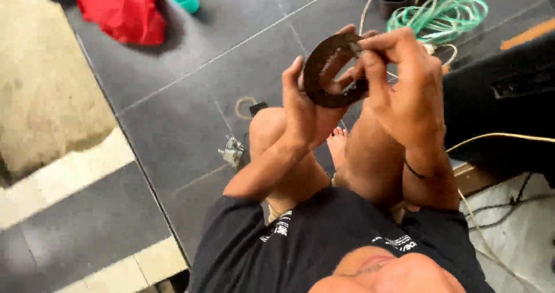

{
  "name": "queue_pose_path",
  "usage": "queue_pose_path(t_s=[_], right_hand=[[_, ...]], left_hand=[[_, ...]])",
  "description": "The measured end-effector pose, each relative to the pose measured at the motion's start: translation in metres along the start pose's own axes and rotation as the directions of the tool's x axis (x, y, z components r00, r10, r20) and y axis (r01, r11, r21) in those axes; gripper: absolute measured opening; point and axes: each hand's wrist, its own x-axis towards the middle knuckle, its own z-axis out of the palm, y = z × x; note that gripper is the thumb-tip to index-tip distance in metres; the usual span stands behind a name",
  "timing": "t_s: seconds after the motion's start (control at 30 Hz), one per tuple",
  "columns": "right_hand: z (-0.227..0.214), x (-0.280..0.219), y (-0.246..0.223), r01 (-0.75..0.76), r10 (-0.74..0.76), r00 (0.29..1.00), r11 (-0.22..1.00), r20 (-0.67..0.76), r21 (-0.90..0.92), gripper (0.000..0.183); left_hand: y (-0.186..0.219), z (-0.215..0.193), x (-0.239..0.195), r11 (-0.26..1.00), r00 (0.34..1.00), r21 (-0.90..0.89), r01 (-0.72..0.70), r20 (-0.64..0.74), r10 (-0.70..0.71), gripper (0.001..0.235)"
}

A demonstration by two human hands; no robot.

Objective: The person sits on the floor and uses a small tool to scrape and clean the surface of a circular metal part. They rotate the part to access different areas and continue scraping until the end of the clip.

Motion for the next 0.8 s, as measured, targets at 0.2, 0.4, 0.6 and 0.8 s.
queue_pose_path(t_s=[0.2,0.4,0.6,0.8], right_hand=[[0.007,-0.002,0.006,-0.006,0.006,1.000,1.000,0.031,0.006,0.010],[0.020,0.000,0.004,0.014,-0.014,1.000,1.000,-0.001,-0.017,0.011],[0.038,-0.009,-0.009,0.071,-0.066,0.996,0.994,0.062,-0.086,0.011],[0.048,-0.013,-0.013,0.138,-0.139,0.990,0.969,0.012,-0.203,0.013]], left_hand=[[0.003,-0.003,-0.005,1.000,0.997,-0.015,0.003,0.077,-0.002,0.068],[0.004,-0.010,-0.012,0.996,0.996,0.087,-0.012,0.091,0.004,0.072],[-0.002,-0.034,-0.014,0.992,0.981,-0.089,-0.091,0.161,0.105,0.063],[0.003,-0.036,-0.025,0.988,0.970,-0.081,-0.134,0.191,0.147,0.056]])
